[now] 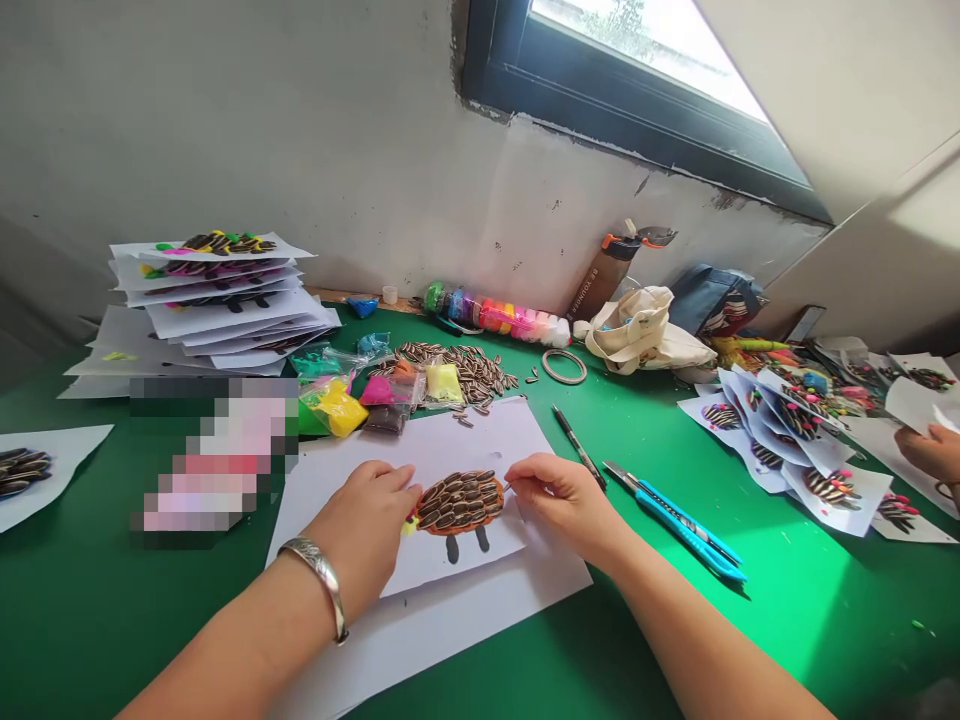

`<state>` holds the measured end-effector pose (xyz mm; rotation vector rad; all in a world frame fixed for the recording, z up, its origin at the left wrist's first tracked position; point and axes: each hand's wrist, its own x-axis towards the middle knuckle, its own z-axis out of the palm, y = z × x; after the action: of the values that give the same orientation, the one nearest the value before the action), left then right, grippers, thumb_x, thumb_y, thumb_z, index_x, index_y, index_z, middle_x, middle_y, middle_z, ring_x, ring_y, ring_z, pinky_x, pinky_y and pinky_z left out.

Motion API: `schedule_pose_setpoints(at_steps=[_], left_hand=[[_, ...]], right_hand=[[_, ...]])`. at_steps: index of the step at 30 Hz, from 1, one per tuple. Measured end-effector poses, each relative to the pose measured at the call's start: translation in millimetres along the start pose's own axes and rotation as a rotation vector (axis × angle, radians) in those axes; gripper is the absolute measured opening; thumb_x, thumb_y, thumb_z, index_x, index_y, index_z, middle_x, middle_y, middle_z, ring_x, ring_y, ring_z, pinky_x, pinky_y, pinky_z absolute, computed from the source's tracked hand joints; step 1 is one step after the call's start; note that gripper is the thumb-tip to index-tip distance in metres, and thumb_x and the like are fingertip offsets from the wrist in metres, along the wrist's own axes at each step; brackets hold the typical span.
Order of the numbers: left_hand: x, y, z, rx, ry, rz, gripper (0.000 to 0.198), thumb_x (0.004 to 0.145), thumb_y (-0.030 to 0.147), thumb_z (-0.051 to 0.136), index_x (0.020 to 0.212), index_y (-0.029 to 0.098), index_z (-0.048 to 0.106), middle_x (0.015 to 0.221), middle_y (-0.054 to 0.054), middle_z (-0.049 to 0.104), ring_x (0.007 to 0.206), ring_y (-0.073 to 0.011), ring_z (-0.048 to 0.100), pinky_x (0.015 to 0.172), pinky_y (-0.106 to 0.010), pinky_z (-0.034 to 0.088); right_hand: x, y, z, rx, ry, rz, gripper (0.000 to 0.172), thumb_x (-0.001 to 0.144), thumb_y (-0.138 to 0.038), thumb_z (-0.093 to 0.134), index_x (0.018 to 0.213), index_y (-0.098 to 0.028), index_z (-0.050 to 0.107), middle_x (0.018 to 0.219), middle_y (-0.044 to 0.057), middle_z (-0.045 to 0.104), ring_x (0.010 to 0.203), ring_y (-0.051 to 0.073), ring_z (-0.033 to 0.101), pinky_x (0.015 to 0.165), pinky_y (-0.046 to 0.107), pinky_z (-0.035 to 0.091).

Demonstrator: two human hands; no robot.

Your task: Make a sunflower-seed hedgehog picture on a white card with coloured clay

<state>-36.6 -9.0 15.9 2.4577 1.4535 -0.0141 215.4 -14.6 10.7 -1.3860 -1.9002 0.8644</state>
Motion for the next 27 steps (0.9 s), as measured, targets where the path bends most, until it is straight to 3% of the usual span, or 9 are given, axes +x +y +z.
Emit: schedule_pose_setpoints(at_steps=[18, 27], left_hand=[[-1, -5, 7.8, -0.048, 0.058, -0.01, 0.04, 0.079, 0.006, 0.044, 0.109, 0.02, 0.067, 0.122, -0.008, 0.06, 0.114, -0.0266, 0.048, 0.096, -0.041, 0.043], [1, -5, 6.3, -0.031, 0.023, -0.015, 0.042, 0.078, 0.004, 0.044, 0.112, 0.018, 0.065, 0.126, -0.009, 0.058, 0.115, -0.0274, 0.049, 0.096, -0.042, 0.044]], right_hand=[[4, 5, 0, -0.122, -0.085, -0.058, 0.028, 0.079, -0.004, 0.047, 0.088, -0.023, 0.066, 0.082, 0.0, 0.063, 0.077, 0.013, 0.058, 0.067, 0.023, 0.044], [7, 12, 2, -0.111, -0.024, -0.081, 0.027, 0.079, -0.005, 0.047, 0.088, -0.023, 0.065, 0.081, 0.0, 0.063, 0.077, 0.014, 0.057, 0.068, 0.025, 0.044]])
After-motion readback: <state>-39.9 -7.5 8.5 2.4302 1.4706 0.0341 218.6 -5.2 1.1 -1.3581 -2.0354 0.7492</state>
